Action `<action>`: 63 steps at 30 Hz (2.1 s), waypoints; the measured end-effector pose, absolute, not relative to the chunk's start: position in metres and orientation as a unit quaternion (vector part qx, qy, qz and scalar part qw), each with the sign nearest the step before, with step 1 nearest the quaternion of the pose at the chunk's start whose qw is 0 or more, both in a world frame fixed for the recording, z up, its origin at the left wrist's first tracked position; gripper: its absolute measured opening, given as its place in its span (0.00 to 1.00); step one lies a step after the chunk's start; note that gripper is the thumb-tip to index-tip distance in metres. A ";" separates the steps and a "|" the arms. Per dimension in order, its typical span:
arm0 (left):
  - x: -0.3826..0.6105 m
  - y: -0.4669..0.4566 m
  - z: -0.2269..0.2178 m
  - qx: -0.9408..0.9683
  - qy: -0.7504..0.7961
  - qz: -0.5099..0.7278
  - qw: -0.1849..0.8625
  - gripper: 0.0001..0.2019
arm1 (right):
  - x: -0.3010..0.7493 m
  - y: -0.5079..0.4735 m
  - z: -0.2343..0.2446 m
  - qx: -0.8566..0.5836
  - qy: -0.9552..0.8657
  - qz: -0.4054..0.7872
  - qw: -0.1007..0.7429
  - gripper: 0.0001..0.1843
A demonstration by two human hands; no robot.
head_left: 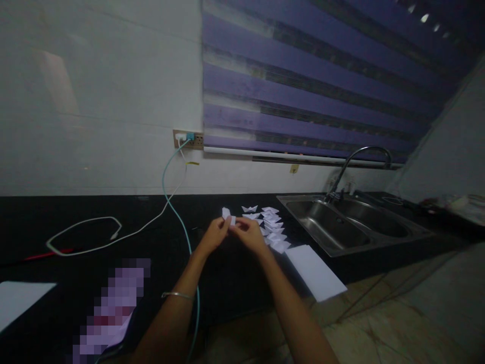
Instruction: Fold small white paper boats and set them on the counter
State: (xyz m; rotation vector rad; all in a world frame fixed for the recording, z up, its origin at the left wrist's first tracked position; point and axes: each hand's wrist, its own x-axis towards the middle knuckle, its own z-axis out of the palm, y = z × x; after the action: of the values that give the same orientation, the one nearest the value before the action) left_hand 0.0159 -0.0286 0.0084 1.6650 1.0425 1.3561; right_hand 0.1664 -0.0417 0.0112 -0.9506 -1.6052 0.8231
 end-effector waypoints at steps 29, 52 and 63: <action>0.015 -0.026 0.007 0.679 0.339 0.520 0.391 0.18 | 0.168 -0.050 0.018 -0.347 -0.762 0.282 0.468 0.19; 0.022 -0.023 0.008 0.573 0.313 0.555 0.515 0.22 | 0.164 -0.029 0.005 -0.365 -0.583 0.433 0.583 0.12; 0.025 -0.032 0.013 0.600 0.347 0.516 0.503 0.20 | 0.173 -0.029 0.008 -0.396 -0.561 0.402 0.606 0.17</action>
State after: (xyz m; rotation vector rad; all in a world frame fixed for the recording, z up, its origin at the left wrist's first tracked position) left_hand 0.0253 -0.0316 0.0127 1.4480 0.8390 1.2468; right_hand 0.1727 -0.0289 0.0079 -0.9147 -1.2974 0.9286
